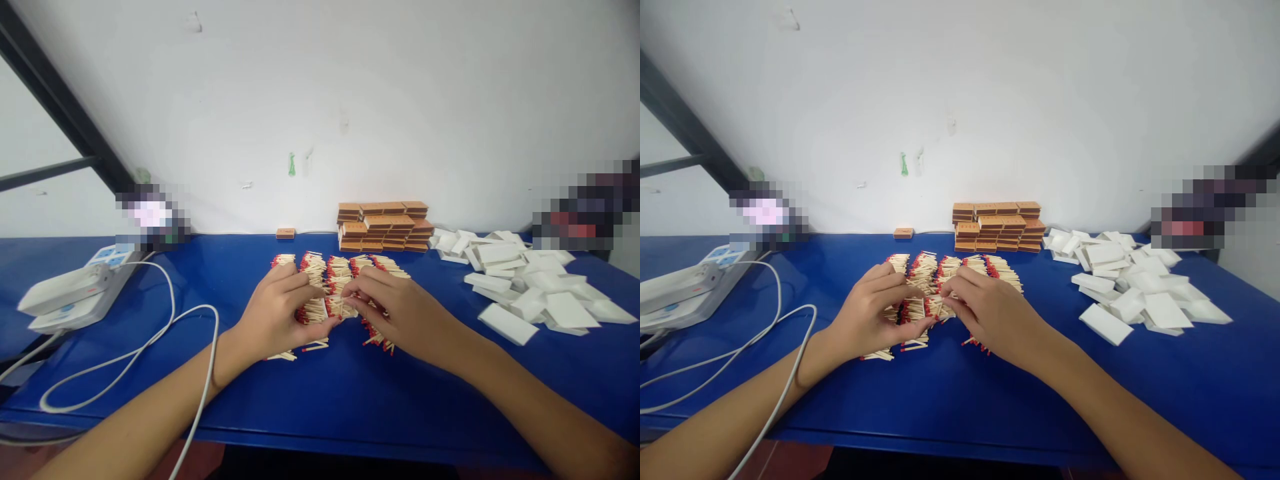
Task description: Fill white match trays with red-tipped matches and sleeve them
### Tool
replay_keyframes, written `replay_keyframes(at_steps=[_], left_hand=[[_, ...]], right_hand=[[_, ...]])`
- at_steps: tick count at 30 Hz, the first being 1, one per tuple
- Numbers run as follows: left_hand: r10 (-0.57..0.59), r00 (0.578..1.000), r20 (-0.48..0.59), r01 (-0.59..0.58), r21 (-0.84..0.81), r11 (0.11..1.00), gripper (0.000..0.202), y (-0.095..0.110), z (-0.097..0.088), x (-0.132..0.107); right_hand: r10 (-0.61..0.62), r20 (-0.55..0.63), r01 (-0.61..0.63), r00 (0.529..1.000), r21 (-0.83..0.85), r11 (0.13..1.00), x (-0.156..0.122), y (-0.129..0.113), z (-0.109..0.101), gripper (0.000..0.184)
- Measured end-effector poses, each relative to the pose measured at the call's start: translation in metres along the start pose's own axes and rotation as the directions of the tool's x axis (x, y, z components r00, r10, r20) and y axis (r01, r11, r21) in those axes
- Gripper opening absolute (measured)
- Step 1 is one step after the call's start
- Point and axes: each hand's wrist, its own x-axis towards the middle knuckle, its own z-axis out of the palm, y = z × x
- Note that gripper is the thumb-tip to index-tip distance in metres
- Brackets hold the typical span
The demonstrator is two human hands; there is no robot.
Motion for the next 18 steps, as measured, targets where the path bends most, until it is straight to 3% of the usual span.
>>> replay_keyframes(at_steps=[10, 18], left_hand=[[0.067, 0.998, -0.005, -0.068, -0.047, 0.997, 0.034, 0.0008, 0.0030, -0.0014], [0.032, 0.999, 0.007, -0.031, -0.106, 0.994, 0.035, -0.0029, 0.0042, -0.0002]], right_hand=[[-0.071, 0.051, 0.066, 0.996, 0.097, 0.993, -0.0008, 0.0015, 0.0015, 0.016], [-0.031, 0.110, 0.021, 0.993, 0.094, 0.995, -0.0017, 0.0014, -0.0023, 0.016]])
